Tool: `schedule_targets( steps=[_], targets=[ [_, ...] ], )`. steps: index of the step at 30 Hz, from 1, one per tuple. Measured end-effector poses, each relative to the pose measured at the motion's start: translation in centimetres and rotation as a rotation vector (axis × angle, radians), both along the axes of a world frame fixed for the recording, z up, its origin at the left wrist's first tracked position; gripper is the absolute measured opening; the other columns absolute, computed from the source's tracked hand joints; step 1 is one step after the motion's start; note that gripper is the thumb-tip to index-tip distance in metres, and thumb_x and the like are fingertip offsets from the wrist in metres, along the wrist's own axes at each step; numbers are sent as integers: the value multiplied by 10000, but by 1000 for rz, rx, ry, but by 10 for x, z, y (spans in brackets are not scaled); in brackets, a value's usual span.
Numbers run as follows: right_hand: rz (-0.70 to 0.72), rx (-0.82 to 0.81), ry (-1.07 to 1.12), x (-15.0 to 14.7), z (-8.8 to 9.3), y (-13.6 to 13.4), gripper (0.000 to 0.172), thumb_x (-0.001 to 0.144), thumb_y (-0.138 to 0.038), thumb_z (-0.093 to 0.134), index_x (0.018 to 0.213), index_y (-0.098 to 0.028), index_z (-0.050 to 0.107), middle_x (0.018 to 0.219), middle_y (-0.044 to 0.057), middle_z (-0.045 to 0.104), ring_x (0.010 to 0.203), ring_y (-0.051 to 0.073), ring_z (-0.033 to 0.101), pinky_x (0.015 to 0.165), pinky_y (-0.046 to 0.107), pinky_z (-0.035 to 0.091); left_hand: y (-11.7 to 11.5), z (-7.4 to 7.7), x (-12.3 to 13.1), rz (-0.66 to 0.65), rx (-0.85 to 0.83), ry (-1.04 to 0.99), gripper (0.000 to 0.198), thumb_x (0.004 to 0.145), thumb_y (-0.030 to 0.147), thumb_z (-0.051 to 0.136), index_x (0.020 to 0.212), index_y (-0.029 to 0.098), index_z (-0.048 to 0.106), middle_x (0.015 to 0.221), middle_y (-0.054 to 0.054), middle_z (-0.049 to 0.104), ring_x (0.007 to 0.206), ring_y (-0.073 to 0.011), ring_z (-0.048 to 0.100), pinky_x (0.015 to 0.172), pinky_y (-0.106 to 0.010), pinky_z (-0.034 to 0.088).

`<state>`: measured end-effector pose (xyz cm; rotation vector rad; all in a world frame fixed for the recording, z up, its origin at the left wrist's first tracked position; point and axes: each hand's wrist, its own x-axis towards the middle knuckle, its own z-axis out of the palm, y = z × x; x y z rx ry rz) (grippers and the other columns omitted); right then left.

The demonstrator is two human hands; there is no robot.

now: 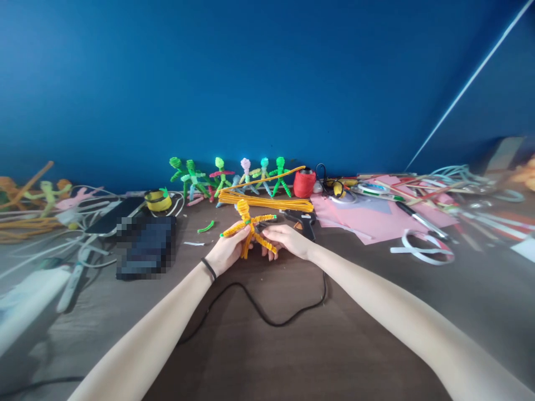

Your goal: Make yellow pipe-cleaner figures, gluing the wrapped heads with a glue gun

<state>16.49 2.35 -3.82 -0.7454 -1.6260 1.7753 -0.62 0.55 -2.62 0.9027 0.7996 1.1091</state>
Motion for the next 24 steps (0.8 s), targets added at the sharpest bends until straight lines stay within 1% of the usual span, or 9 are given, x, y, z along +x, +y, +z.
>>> schedule_targets(
  steps=[2,6,10,13,18,21,24],
  targets=[
    [-12,53,-39,-2,1,-2,291,784,-403,537,798,-113,543,604,26,621,464,105,574,426,199,436,1,-2,-1,-34,15,-6,187,668,212,676,837,146,628,683,8,601,572,-75,532,555,-202,437],
    [-59,116,-109,-5,1,-5,286,732,-382,602,799,-111,541,580,14,605,455,95,545,403,190,412,4,-9,-3,-55,21,-21,206,654,173,680,852,128,647,781,-27,640,652,-96,566,625,-221,456],
    [-114,170,-128,-7,-2,-7,270,754,-379,570,804,-116,542,566,-2,575,433,81,504,379,183,368,6,-13,-4,-57,33,18,197,613,150,710,802,119,667,777,-28,648,643,-85,561,584,-190,435],
    [-88,198,-115,-7,-3,-7,274,741,-378,581,824,-120,541,614,7,586,449,72,478,384,182,349,6,-13,-3,-45,32,14,184,601,154,720,774,110,672,729,-25,645,618,-76,554,570,-181,425],
    [-47,247,-117,-6,-2,-8,201,710,-272,604,840,-143,520,713,14,591,550,84,508,408,169,360,6,-11,-3,-18,7,-4,157,600,150,719,740,103,667,706,-24,643,566,-58,539,568,-180,423],
    [-65,269,-125,-7,-2,-8,156,708,-223,588,824,-154,510,707,0,565,570,88,511,415,167,371,7,-11,-4,-18,-9,-10,133,612,151,711,725,98,662,701,-28,640,568,-59,543,592,-183,432],
    [-86,267,-136,-9,-2,-8,131,720,-217,571,820,-158,509,690,-5,552,563,88,506,405,164,363,9,-11,-5,-18,-13,-16,140,621,154,706,743,103,664,708,-26,638,574,-58,544,594,-179,431]
  ],
)
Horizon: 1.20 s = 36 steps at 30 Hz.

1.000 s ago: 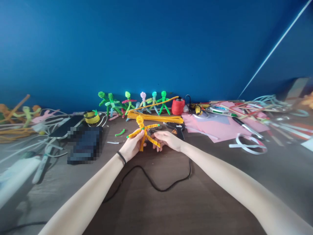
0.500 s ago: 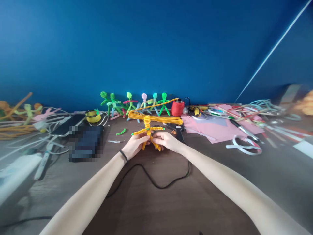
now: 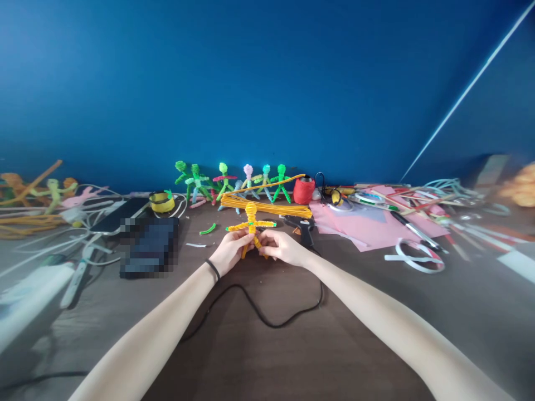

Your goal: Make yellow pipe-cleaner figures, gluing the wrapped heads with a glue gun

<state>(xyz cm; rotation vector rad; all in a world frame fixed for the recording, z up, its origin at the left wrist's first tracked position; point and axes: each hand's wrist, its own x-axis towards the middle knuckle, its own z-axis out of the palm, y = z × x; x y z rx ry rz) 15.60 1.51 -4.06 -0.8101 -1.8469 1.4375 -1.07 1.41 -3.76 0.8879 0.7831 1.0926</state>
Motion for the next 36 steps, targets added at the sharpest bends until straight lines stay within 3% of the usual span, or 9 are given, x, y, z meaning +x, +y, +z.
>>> schedule_targets(
  steps=[17,24,30,36],
  targets=[
    [-113,36,4,-3,-6,2,171,750,-280,555,847,-140,561,676,6,566,443,67,456,388,194,372,2,2,-2,-33,-34,2,196,609,133,703,804,134,685,822,-44,659,741,-121,587,690,-230,446],
    [-94,8,19,-2,-5,3,161,724,-248,576,835,-133,565,679,9,564,478,77,475,398,191,384,1,1,-1,-41,13,34,201,639,174,693,836,139,683,834,-60,672,744,-137,601,708,-252,453],
    [-91,25,61,-2,2,-2,216,773,-357,544,843,-159,591,627,-14,538,425,56,383,388,196,313,-9,10,5,-61,263,387,162,658,239,664,765,122,697,693,-44,661,568,-120,543,563,-236,450],
    [-229,68,39,-2,1,-3,213,786,-375,522,829,-180,595,557,-19,494,472,97,414,410,213,292,-15,15,12,-34,331,495,161,655,181,619,795,148,692,727,-41,664,604,-158,572,586,-267,460]
  ],
)
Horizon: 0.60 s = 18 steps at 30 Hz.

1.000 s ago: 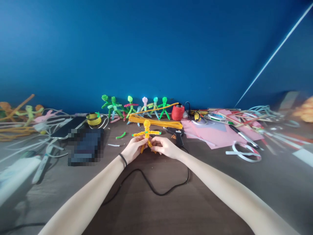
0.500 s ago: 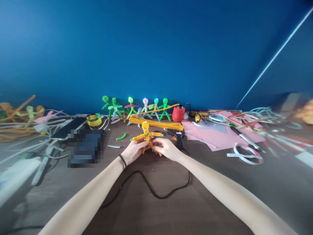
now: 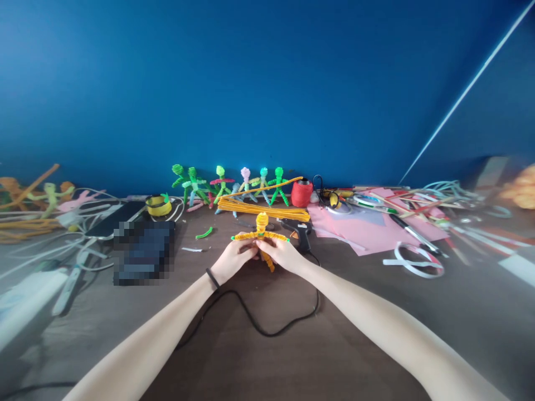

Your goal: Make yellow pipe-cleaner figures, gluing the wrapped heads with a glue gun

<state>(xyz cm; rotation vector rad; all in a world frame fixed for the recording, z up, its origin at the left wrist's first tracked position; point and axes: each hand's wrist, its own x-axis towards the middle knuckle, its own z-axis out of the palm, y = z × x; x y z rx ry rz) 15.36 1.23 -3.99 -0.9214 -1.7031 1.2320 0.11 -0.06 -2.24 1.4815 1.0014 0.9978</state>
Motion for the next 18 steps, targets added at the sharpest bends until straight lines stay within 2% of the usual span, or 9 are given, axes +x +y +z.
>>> schedule_targets(
  steps=[4,7,9,10,11,14,18],
  targets=[
    [-3,-52,37,4,-3,4,192,798,-353,491,807,-173,553,560,-19,504,438,86,383,407,213,284,3,-1,-2,153,244,221,185,675,127,526,765,171,681,787,-48,648,759,-196,574,730,-302,449],
    [-1,-90,57,8,-4,7,192,803,-347,473,722,-175,504,569,-15,522,408,73,360,395,210,277,9,1,-9,256,312,291,223,671,85,458,701,177,658,833,-51,604,811,-196,549,797,-313,415],
    [23,-106,66,9,-4,8,193,799,-339,477,702,-173,495,572,-13,532,401,68,359,392,207,277,15,5,-15,296,348,353,279,664,73,440,796,184,660,871,-52,588,836,-198,545,814,-322,402],
    [35,-110,68,9,-4,8,191,796,-334,482,698,-171,496,573,-12,536,400,66,361,392,205,277,20,7,-19,310,395,463,323,656,65,427,854,185,653,893,-55,587,830,-194,551,793,-316,415],
    [43,-112,69,9,-4,9,189,794,-330,487,695,-169,498,573,-12,538,400,64,363,394,203,278,26,10,-21,299,429,565,347,653,64,420,889,179,646,899,-60,587,815,-190,562,764,-307,429],
    [46,-109,87,9,-4,10,181,791,-323,495,700,-167,502,568,-16,534,405,62,371,399,199,285,51,21,-21,250,458,640,272,689,119,439,851,170,652,862,-71,604,762,-191,570,717,-304,446],
    [55,-117,131,9,-4,11,191,791,-319,497,671,-171,486,550,-21,520,401,60,366,397,197,283,93,31,2,188,546,747,216,701,140,466,817,167,646,861,-87,614,854,-224,547,823,-347,406]
  ],
)
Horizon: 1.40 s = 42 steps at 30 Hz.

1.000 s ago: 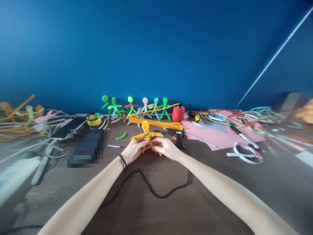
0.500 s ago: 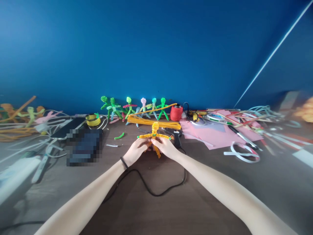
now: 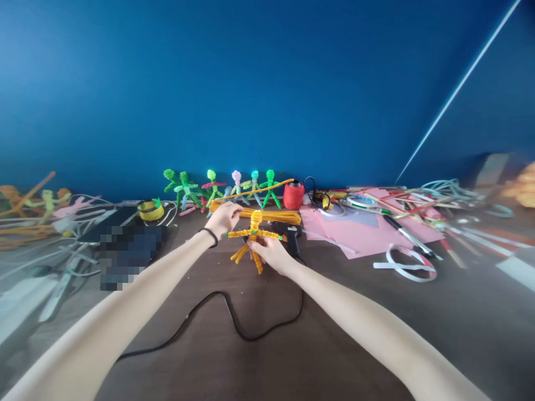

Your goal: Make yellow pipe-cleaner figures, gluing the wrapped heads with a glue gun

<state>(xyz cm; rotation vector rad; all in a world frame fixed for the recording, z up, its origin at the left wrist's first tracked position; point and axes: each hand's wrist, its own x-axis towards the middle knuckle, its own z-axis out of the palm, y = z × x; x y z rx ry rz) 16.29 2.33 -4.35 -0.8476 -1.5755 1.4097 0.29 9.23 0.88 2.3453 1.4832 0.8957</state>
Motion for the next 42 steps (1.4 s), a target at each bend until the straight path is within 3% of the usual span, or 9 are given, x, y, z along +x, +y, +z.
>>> schedule_targets(
  steps=[5,10,19,27,32,36,38,40,42],
  targets=[
    [-49,-66,52,0,-1,4,179,762,-319,534,669,-177,475,559,-22,518,397,59,365,385,197,293,32,-9,37,-122,27,160,242,652,117,530,861,177,634,920,-89,614,925,-231,537,852,-333,392],
    [-53,-113,72,1,-5,9,174,759,-324,540,677,-184,480,531,-39,497,387,58,370,383,194,297,36,-16,46,-113,60,317,105,679,146,518,702,169,618,770,-92,594,795,-239,555,738,-337,415],
    [-101,-198,103,2,0,6,150,759,-304,537,687,-181,491,529,-41,505,383,56,367,374,190,288,32,3,47,-44,222,462,241,812,164,357,790,165,597,855,-102,593,850,-225,534,747,-326,406],
    [-60,-188,167,2,5,1,199,734,-336,546,649,-168,482,518,-34,533,381,50,391,378,190,300,37,28,42,-22,340,554,336,792,70,336,1016,157,570,935,-114,573,892,-231,532,777,-343,401],
    [-45,-168,206,3,2,2,224,728,-364,542,665,-158,480,513,-38,537,358,35,378,369,174,272,36,37,42,-19,344,578,403,779,26,309,1039,152,589,969,-120,565,881,-222,550,768,-330,397],
    [-56,-196,226,3,1,2,223,729,-372,536,691,-160,481,518,-42,539,354,33,372,378,172,275,16,50,38,122,341,432,347,834,135,302,1067,141,560,996,-128,565,839,-216,566,645,-290,404],
    [-68,-197,243,3,2,1,220,733,-372,531,695,-162,476,523,-46,536,359,34,373,388,174,284,-2,59,34,199,256,246,294,851,273,337,931,160,596,808,-75,599,698,-193,567,575,-270,383],
    [-91,-184,256,3,4,-1,205,741,-357,522,697,-163,471,543,-46,540,370,33,376,395,174,285,-26,66,29,214,84,59,330,857,313,312,755,163,587,546,-18,533,495,-149,506,507,-256,354],
    [-110,-169,266,3,5,-2,190,748,-341,513,703,-162,469,565,-44,551,375,29,375,397,173,277,-51,68,25,146,-108,-131,300,854,309,301,743,173,544,410,32,443,355,-115,416,447,-242,326]
  ],
)
